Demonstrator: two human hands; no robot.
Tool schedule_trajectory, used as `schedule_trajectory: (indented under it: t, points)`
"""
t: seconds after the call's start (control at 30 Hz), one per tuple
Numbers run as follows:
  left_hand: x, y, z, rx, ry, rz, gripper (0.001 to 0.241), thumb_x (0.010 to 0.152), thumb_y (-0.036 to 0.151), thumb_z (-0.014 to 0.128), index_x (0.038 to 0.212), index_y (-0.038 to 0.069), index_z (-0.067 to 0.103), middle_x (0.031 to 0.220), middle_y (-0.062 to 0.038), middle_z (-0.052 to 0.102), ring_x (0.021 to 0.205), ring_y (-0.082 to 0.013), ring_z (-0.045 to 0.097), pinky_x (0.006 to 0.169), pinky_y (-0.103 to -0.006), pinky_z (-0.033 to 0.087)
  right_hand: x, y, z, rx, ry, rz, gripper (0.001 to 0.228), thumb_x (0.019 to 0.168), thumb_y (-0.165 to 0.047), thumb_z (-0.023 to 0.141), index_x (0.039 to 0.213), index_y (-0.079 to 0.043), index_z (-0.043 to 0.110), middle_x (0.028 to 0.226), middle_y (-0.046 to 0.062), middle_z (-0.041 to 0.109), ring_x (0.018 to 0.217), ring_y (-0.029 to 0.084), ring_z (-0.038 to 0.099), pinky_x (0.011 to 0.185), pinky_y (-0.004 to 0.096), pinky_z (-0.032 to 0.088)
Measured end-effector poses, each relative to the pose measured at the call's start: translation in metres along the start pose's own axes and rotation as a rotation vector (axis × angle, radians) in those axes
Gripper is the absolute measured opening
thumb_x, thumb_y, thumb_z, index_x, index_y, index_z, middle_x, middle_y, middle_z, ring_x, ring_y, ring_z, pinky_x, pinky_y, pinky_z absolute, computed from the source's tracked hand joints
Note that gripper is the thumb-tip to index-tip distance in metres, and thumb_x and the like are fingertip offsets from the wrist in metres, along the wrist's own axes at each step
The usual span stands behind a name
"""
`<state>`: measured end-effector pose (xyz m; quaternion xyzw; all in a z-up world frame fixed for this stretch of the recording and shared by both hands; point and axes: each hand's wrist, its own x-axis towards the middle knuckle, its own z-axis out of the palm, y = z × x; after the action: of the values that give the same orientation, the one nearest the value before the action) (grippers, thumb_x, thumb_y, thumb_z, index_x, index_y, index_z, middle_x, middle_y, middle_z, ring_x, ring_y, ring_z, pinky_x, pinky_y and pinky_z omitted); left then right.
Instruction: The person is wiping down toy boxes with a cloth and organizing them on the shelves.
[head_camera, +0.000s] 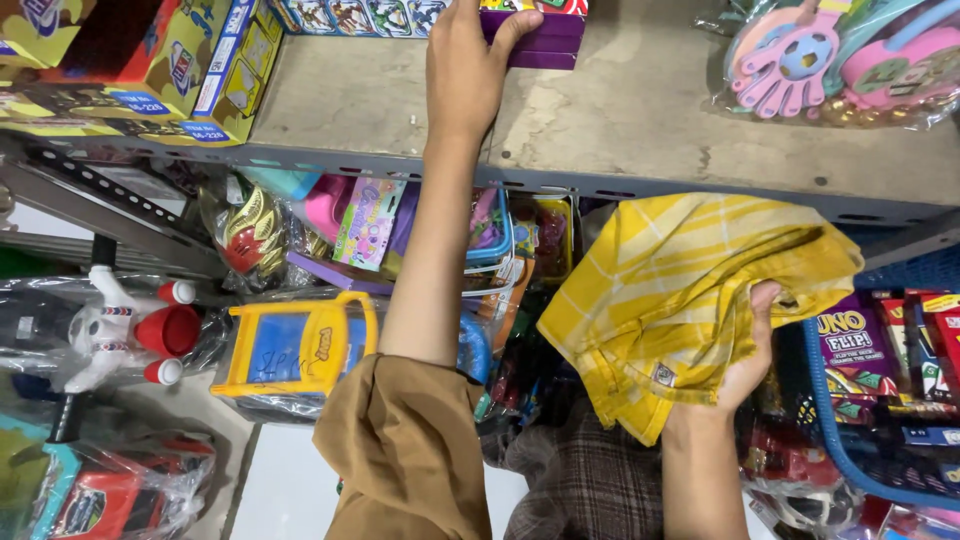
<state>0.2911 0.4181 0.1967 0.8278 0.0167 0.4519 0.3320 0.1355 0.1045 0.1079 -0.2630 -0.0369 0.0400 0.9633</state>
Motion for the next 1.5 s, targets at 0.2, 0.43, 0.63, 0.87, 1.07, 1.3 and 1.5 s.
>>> schedule_trajectory:
  t: [0.2, 0.43, 0.63, 0.87, 1.07, 1.3, 1.5]
  points:
    - [-0.002, -0.001, 0.001, 0.025, -0.005, 0.008, 0.051, 0.088, 0.043, 0.082, 0.107, -0.002, 0.066, 0.101, -0.024, 0.072, 0.098, -0.0435, 0.067, 0.087, -0.0497, 0.053, -0.005, -0.002, 0.008, -0.041, 0.015, -0.010, 0.065, 0.107, -0.049, 0.055, 0.156, -0.008, 0.045, 0.155, 0.009, 0.054, 0.141, 0.029, 0.054, 0.122, 0.049, 0.041]
    - [-0.002, 0.003, -0.006, -0.285, 0.007, -0.075, 0.046, 0.090, 0.025, 0.083, 0.119, -0.004, 0.063, 0.107, -0.022, 0.078, 0.097, -0.0306, 0.076, 0.088, -0.0394, 0.059, -0.003, -0.007, 0.008, -0.029, 0.034, -0.009, 0.064, 0.107, -0.048, 0.057, 0.156, -0.009, 0.046, 0.154, 0.008, 0.054, 0.140, 0.028, 0.054, 0.122, 0.048, 0.041]
    - [0.000, -0.021, 0.007, -0.618, 0.047, -0.173, 0.044, 0.093, 0.012, 0.080, 0.128, -0.010, 0.063, 0.118, -0.018, 0.077, 0.107, -0.0202, 0.073, 0.097, -0.0319, 0.059, 0.003, -0.016, 0.002, -0.019, 0.025, -0.001, 0.066, 0.106, -0.049, 0.057, 0.157, -0.008, 0.046, 0.156, 0.009, 0.053, 0.141, 0.028, 0.053, 0.123, 0.048, 0.040]
    - [0.002, -0.016, 0.002, -0.406, 0.044, -0.197, 0.056, 0.080, 0.013, 0.089, 0.125, -0.010, 0.065, 0.107, -0.016, 0.080, 0.093, -0.0163, 0.076, 0.086, -0.0296, 0.062, 0.010, -0.021, -0.012, -0.067, 0.029, -0.040, 0.066, 0.108, -0.049, 0.054, 0.159, -0.008, 0.044, 0.159, 0.008, 0.051, 0.145, 0.028, 0.051, 0.126, 0.048, 0.038]
    - [0.005, -0.007, -0.003, -0.234, 0.049, -0.156, 0.048, 0.079, 0.020, 0.089, 0.116, -0.005, 0.072, 0.093, -0.014, 0.082, 0.077, -0.0128, 0.073, 0.073, -0.0295, 0.061, 0.008, -0.021, -0.002, -0.014, 0.011, -0.011, 0.064, 0.109, -0.049, 0.054, 0.159, -0.009, 0.046, 0.160, 0.008, 0.052, 0.145, 0.028, 0.051, 0.127, 0.047, 0.038]
    - [0.004, 0.007, -0.009, -0.149, 0.047, -0.138, 0.040, 0.084, 0.020, 0.087, 0.112, -0.005, 0.073, 0.085, -0.017, 0.079, 0.069, -0.0149, 0.068, 0.069, -0.0308, 0.057, 0.005, -0.018, -0.003, -0.037, 0.032, -0.033, 0.062, 0.110, -0.048, 0.054, 0.158, -0.010, 0.046, 0.158, 0.007, 0.053, 0.144, 0.026, 0.052, 0.127, 0.046, 0.038]
    - [0.000, -0.011, 0.002, -0.304, 0.038, -0.116, 0.042, 0.087, 0.017, 0.086, 0.115, -0.009, 0.068, 0.100, -0.017, 0.078, 0.087, -0.0165, 0.072, 0.078, -0.0305, 0.059, 0.002, -0.015, -0.005, -0.070, 0.037, -0.038, 0.063, 0.108, -0.049, 0.055, 0.156, -0.009, 0.047, 0.155, 0.007, 0.054, 0.142, 0.027, 0.052, 0.125, 0.046, 0.040]
